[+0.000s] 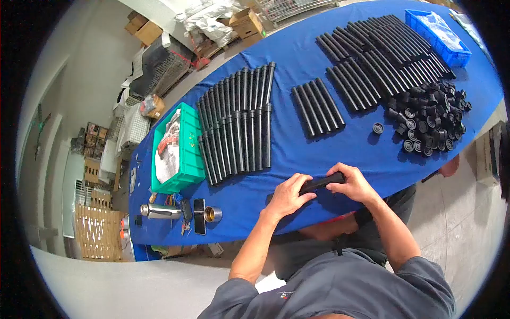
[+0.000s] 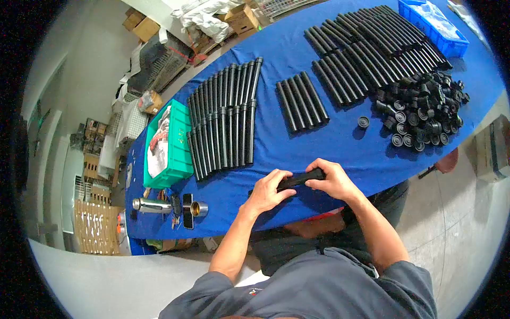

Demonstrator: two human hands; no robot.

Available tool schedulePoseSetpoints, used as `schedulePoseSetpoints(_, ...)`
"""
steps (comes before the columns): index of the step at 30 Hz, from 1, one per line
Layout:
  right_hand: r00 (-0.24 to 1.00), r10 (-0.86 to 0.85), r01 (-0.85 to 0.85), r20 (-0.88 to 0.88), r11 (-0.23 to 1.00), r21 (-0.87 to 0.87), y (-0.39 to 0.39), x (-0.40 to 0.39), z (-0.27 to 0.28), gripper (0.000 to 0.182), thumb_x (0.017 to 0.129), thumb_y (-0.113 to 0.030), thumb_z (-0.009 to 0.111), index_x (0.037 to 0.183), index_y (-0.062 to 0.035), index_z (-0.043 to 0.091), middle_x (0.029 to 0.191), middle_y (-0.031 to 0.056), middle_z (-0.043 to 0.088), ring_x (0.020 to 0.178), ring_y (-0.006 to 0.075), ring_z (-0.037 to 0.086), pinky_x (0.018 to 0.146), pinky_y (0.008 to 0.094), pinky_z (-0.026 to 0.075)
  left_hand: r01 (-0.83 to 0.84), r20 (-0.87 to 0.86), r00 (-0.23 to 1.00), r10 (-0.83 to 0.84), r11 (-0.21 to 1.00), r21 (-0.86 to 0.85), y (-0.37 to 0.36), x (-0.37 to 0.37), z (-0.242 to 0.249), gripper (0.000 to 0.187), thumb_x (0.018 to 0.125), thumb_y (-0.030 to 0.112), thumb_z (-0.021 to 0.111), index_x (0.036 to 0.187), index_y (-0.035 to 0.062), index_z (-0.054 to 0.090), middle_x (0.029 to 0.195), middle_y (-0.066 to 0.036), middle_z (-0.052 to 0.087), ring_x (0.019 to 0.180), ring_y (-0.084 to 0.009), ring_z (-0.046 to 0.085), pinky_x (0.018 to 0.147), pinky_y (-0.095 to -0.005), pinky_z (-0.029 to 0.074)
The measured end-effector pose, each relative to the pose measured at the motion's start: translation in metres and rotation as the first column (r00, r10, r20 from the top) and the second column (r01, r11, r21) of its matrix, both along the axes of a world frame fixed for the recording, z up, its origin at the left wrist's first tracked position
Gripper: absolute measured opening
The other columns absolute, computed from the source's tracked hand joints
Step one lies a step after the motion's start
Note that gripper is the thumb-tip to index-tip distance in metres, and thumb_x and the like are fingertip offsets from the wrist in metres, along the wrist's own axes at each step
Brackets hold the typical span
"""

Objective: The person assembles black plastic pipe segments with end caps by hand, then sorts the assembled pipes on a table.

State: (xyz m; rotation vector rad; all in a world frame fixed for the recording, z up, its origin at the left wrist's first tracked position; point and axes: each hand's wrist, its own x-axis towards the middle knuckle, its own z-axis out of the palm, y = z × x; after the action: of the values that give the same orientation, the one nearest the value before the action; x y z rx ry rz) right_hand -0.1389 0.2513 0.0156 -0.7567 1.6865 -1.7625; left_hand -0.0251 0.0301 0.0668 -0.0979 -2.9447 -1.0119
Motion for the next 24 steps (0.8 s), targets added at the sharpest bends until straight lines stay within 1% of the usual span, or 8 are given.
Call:
schedulePoseSetpoints(2, 1.0, 0.017, -0.017, 0.001, 0.999, 0.047, 0.001, -0.001, 0.003, 0.029, 0.086, -0.002, 0.078, 0.111, 0.0005, 0.063, 0.084, 0.0032, 0.069, 0.076, 0.009, 0.066, 0.068, 0.0259, 0.053, -0.003, 0.046, 0.999, 0.004, 1.0, -0.018, -0.003, -0.001, -0.005, 0.036, 0.085, 0.022, 0.08, 0.113, 0.0046, 0.067, 0.098, -0.012, 0.067, 0.089, -0.0317, 0.069, 0.077, -0.0402, 0.054)
schedulePoseSetpoints(5, 1.0, -0.005, 0.005, -0.006, 0.998, 0.055, 0.001, 0.001, 0.004, 0.029, 0.086, -0.003, 0.079, 0.11, 0.0004, 0.063, 0.083, 0.0033, 0.069, 0.077, 0.0092, 0.066, 0.068, 0.026, 0.053, 0.009, 0.017, 1.0, -0.009, 1.0, 0.006, -0.005, -0.002, -0.009, 0.034, 0.083, 0.02, 0.082, 0.108, 0.0043, 0.066, 0.096, -0.011, 0.067, 0.087, -0.0307, 0.069, 0.075, -0.0401, 0.054)
schedulePoseSetpoints(11, 0.997, -0.029, 0.035, -0.066, 0.995, 0.091, 0.0, 0.001, 0.004, 0.027, 0.085, -0.003, 0.078, 0.108, 0.0007, 0.064, 0.082, 0.0041, 0.07, 0.076, 0.0094, 0.067, 0.068, 0.0265, 0.053, -0.001, 0.065, 0.998, 0.0, 1.0, 0.015, -0.006, -0.001, -0.008, 0.035, 0.083, 0.02, 0.081, 0.11, 0.0034, 0.067, 0.096, -0.012, 0.068, 0.087, -0.0298, 0.069, 0.076, -0.0388, 0.054)
schedulePoseSetpoints(14, 0.997, 0.076, -0.078, 0.028, 0.993, 0.09, -0.007, -0.012, 0.02, 0.025, 0.085, -0.004, 0.078, 0.106, 0.0007, 0.064, 0.08, 0.0039, 0.069, 0.073, 0.0103, 0.067, 0.067, 0.0269, 0.053, -0.025, 0.005, 1.0, 0.024, 0.998, 0.066, -0.008, 0.003, -0.011, 0.035, 0.085, 0.021, 0.08, 0.112, 0.002, 0.068, 0.097, -0.013, 0.068, 0.087, -0.0301, 0.069, 0.077, -0.038, 0.054)
schedulePoseSetpoints(17, 0.967, 0.254, -0.248, -0.037, 0.962, 0.116, -0.031, -0.045, 0.028, 0.026, 0.084, -0.009, 0.079, 0.103, 0.0012, 0.065, 0.078, 0.006, 0.069, 0.068, 0.012, 0.067, 0.063, 0.029, 0.054, -0.116, -0.068, 0.99, 0.12, 0.992, 0.057, -0.012, 0.005, -0.013, 0.036, 0.087, 0.022, 0.079, 0.114, 0.0006, 0.069, 0.098, -0.015, 0.068, 0.088, -0.0309, 0.069, 0.079, -0.0382, 0.054)
schedulePoseSetpoints(19, 0.906, 0.403, -0.382, -0.132, 0.911, 0.156, -0.051, -0.068, 0.035, 0.028, 0.085, -0.011, 0.078, 0.106, 0.0006, 0.065, 0.076, 0.0049, 0.068, 0.067, 0.0115, 0.065, 0.062, 0.0286, 0.052, -0.19, -0.08, 0.979, 0.19, 0.982, 0.006, -0.015, 0.006, -0.01, 0.034, 0.09, 0.021, 0.076, 0.116, 0.0, 0.069, 0.101, -0.016, 0.068, 0.09, -0.0337, 0.068, 0.081, -0.0403, 0.054)
schedulePoseSetpoints(22, 0.834, 0.503, -0.475, -0.226, 0.864, 0.168, -0.074, -0.08, 0.038, 0.03, 0.085, -0.013, 0.078, 0.109, -0.0014, 0.066, 0.075, 0.0048, 0.069, 0.066, 0.0132, 0.066, 0.061, 0.0307, 0.053, -0.276, -0.081, 0.959, 0.271, 0.959, -0.069, -0.017, 0.008, -0.005, 0.034, 0.092, 0.016, 0.072, 0.122, 0.0001, 0.067, 0.108, -0.017, 0.068, 0.097, -0.0371, 0.066, 0.087, -0.044, 0.053)
schedulePoseSetpoints(24, 0.805, 0.539, -0.512, -0.249, 0.842, 0.169, -0.082, -0.083, 0.032, 0.031, 0.084, -0.016, 0.079, 0.108, -0.002, 0.067, 0.076, 0.0061, 0.07, 0.065, 0.015, 0.067, 0.059, 0.0323, 0.053, -0.316, -0.261, 0.93, 0.26, 0.928, -0.199, -0.016, 0.014, -0.006, 0.036, 0.092, 0.015, 0.072, 0.124, -0.0002, 0.066, 0.109, -0.018, 0.067, 0.1, -0.0376, 0.065, 0.09, -0.0451, 0.052)
